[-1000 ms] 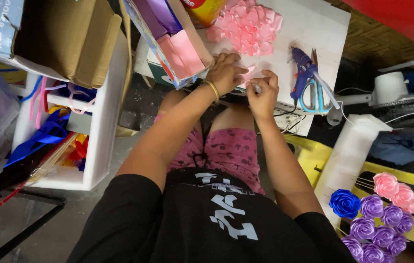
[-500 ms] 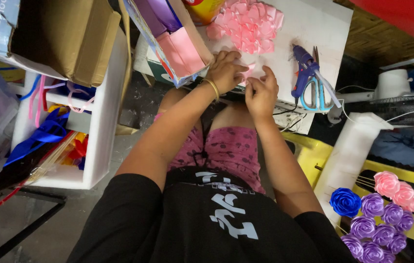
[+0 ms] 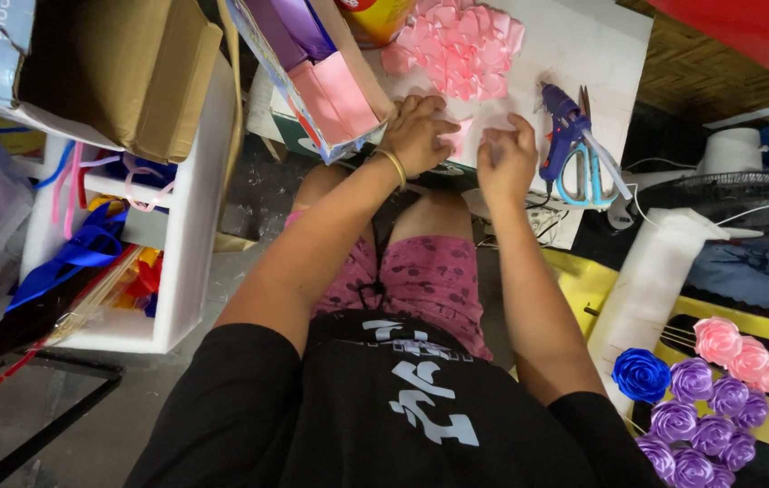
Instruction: The person folds pink paper into rose shapes using a hot glue gun and scissors. They repeatedly pick up paper, fold it, apply glue, and trim the edges before placing the finished roses into a cardboard box.
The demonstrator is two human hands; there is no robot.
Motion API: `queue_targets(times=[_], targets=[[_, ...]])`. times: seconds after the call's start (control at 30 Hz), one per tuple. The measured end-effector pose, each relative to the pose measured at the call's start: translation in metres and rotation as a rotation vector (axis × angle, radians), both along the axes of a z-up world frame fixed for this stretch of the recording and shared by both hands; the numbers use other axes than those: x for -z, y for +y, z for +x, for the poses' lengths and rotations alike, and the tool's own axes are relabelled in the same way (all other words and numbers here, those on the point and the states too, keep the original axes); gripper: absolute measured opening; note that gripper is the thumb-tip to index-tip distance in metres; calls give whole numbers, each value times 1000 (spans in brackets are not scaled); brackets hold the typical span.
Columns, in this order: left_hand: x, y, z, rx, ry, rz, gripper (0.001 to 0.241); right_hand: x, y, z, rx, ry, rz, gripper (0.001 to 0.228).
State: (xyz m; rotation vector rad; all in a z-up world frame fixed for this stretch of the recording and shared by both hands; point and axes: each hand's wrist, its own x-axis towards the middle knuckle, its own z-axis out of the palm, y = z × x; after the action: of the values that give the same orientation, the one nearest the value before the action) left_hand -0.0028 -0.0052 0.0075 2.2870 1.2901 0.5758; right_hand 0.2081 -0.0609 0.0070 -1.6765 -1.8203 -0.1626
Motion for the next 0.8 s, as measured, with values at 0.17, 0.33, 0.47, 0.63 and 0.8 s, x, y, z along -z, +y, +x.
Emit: queue_targets(times=[0.17,0.33,0.47,0.63,0.8], targets=[[0,1,1,-3,13,0,36,-8,24,4,-58,62,-71,19],[-2,-1,0,-12,13,-10,37,-16,44,-2,-109,187,-284,13],[3,1,2,-6,36,-16,39,-6,54,3,-58,175,-400,27],[2,1,2,-6,33,-5,38,-3,59,7,-83,188,-433,20],[3,1,2,-3,42,-7,39,-17,49,5,-114,331,-496,15]])
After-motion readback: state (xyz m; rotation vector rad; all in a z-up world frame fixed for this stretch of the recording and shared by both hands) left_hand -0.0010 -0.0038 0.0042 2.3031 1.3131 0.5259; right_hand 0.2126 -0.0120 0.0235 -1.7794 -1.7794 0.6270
